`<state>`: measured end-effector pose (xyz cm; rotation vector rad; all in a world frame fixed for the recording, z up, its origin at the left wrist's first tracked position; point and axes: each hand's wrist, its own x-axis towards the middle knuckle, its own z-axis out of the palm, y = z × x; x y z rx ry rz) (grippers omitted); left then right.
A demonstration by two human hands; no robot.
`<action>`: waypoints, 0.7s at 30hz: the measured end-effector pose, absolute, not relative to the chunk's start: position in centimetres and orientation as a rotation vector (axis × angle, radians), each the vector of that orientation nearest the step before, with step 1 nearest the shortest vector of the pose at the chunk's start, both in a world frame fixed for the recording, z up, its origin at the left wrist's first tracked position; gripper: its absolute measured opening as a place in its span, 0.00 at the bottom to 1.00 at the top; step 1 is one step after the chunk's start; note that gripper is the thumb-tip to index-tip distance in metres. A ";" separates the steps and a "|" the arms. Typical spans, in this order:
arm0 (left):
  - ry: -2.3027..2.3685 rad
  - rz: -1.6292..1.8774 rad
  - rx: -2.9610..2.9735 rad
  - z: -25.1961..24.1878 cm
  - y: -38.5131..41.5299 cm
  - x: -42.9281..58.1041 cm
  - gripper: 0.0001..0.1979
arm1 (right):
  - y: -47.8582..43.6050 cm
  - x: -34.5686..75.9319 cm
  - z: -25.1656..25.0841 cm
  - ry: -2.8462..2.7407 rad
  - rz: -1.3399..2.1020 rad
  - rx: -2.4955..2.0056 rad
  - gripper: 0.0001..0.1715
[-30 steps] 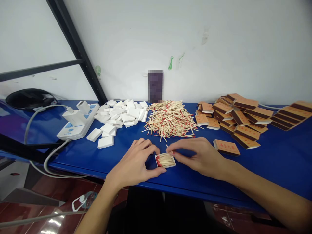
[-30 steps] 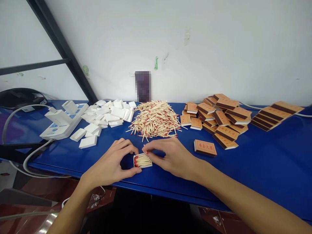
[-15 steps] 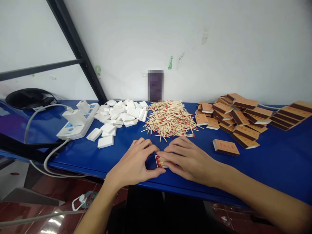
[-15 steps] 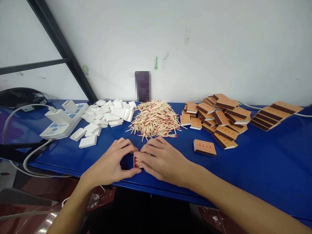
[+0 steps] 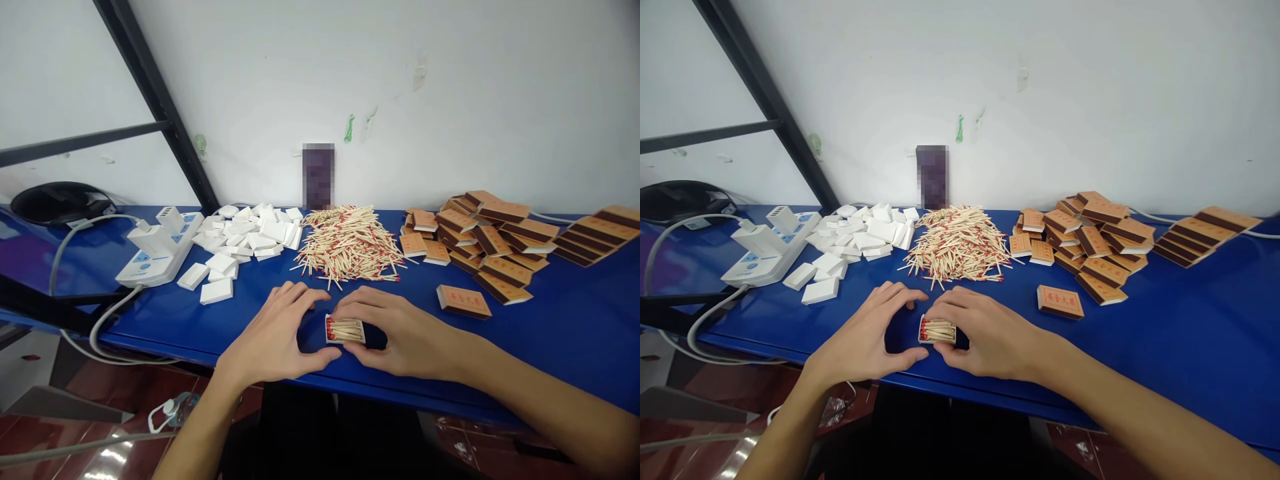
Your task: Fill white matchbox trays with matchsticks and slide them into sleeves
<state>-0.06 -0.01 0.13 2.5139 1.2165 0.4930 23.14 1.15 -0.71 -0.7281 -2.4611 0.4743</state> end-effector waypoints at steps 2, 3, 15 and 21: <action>1.219 0.500 2.502 0.2 -0.1 -0.1 0.29 | 1.1 23.3 -0.4 -2.455 0.509 -0.773 0.13; 1.223 0.498 2.499 0.2 -0.2 -0.1 0.29 | 1.1 23.3 -0.3 -2.457 0.518 -0.793 0.13; 1.216 0.472 2.521 0.2 -0.2 0.0 0.24 | 1.0 23.2 -0.6 -2.439 0.513 -0.773 0.14; 1.184 0.451 2.544 0.3 -0.1 0.0 0.21 | 1.2 23.8 0.1 -2.476 0.489 -0.812 0.16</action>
